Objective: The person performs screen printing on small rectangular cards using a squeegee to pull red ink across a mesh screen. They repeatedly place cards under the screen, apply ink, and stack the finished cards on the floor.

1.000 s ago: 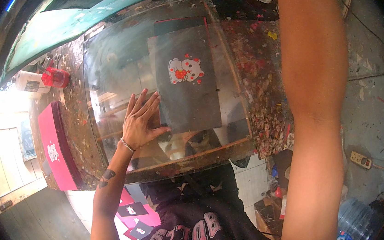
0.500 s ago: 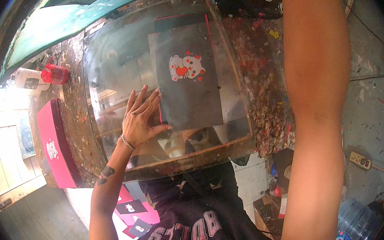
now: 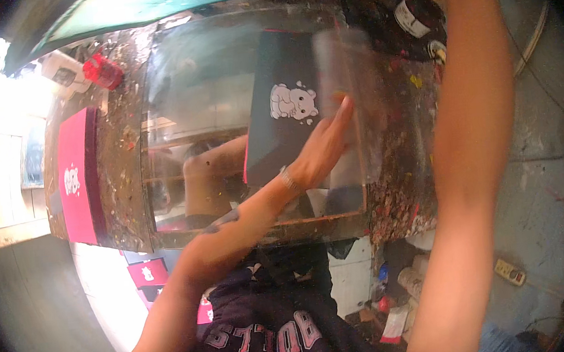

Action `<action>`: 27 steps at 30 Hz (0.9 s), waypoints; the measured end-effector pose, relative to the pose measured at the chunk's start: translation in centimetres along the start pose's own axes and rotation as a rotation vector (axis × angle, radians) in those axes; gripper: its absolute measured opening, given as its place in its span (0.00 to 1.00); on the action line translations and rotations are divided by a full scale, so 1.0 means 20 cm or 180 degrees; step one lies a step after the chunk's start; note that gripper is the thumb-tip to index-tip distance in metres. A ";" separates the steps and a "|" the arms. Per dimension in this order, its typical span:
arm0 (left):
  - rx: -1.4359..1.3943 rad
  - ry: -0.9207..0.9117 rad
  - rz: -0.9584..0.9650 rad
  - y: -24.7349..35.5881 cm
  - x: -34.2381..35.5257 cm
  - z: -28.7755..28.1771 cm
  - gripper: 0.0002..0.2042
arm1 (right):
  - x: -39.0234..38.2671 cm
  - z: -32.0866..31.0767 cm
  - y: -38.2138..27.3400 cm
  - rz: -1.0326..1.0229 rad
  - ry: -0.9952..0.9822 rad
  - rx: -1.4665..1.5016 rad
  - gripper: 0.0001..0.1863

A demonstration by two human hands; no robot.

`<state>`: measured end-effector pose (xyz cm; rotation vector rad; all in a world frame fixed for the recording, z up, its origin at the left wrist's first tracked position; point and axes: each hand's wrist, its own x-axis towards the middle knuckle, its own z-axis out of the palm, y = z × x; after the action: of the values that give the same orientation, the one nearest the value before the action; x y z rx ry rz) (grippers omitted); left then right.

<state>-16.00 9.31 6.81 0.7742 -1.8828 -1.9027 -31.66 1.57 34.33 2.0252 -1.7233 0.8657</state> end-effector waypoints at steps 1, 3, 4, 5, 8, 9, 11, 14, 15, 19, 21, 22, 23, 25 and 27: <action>-0.0110 -0.0156 0.0078 0.13 0.03 0.04 0.34 | 0.03 -0.03 0.10 0.0176 0.0080 -0.0393 0.37; 0.0412 0.0838 0.1354 0.23 -0.09 -0.05 0.35 | -0.02 0.05 0.01 0.0128 0.0110 -0.0281 0.35; 0.0675 0.1255 0.2016 0.30 -0.15 -0.10 0.36 | -0.09 0.06 -0.05 0.0154 0.0143 -0.0289 0.35; 0.1396 0.1480 0.2051 0.38 -0.22 -0.23 0.38 | -0.21 0.06 -0.08 0.0256 0.0163 -0.0372 0.34; 0.3417 0.1750 0.1663 0.59 -0.48 -0.68 0.39 | -0.55 0.13 -0.16 0.0184 -0.0084 -0.0843 0.26; 0.4028 0.1726 0.1460 0.63 -0.50 -0.75 0.38 | -0.69 0.18 -0.17 -0.0033 0.0031 -0.0761 0.26; 0.4187 0.1229 0.1685 0.46 -0.57 -0.80 0.30 | -0.96 0.31 -0.26 -0.0297 0.0120 -0.0533 0.24; 0.4085 0.0802 0.0792 0.08 -0.60 -0.69 0.25 | -1.39 0.50 -0.34 -0.0225 -0.0326 -0.0335 0.24; 0.3950 0.0671 0.0680 -0.02 -0.59 -0.66 0.24 | -1.48 0.56 -0.33 -0.0146 -0.0534 -0.0270 0.24; 0.3981 0.0521 0.0572 -0.20 -0.57 -0.62 0.22 | -1.38 0.66 -0.23 0.0393 -0.1384 -0.0012 0.20; 0.4046 0.0531 0.0585 -0.22 -0.57 -0.64 0.22 | -1.19 0.71 -0.12 0.0961 -0.2144 0.0381 0.20; 0.4080 0.0424 0.0462 -0.21 -0.56 -0.64 0.22 | -1.10 0.73 -0.06 0.1111 -0.2490 0.0447 0.19; 0.4112 0.0320 0.0339 -0.19 -0.56 -0.64 0.22 | -1.08 0.76 -0.02 0.0981 -0.2405 0.0647 0.20; 0.4174 0.0245 0.0253 -0.17 -0.55 -0.65 0.23 | -1.11 0.75 -0.05 0.0946 -0.2322 0.0739 0.18; 0.4213 0.0284 0.0315 -0.19 -0.57 -0.64 0.23 | -1.22 0.73 -0.14 0.0665 -0.2255 0.0755 0.18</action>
<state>1.08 6.17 5.01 0.9898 -2.9028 -0.3114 -27.59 11.72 7.87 2.5476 -2.3183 0.4349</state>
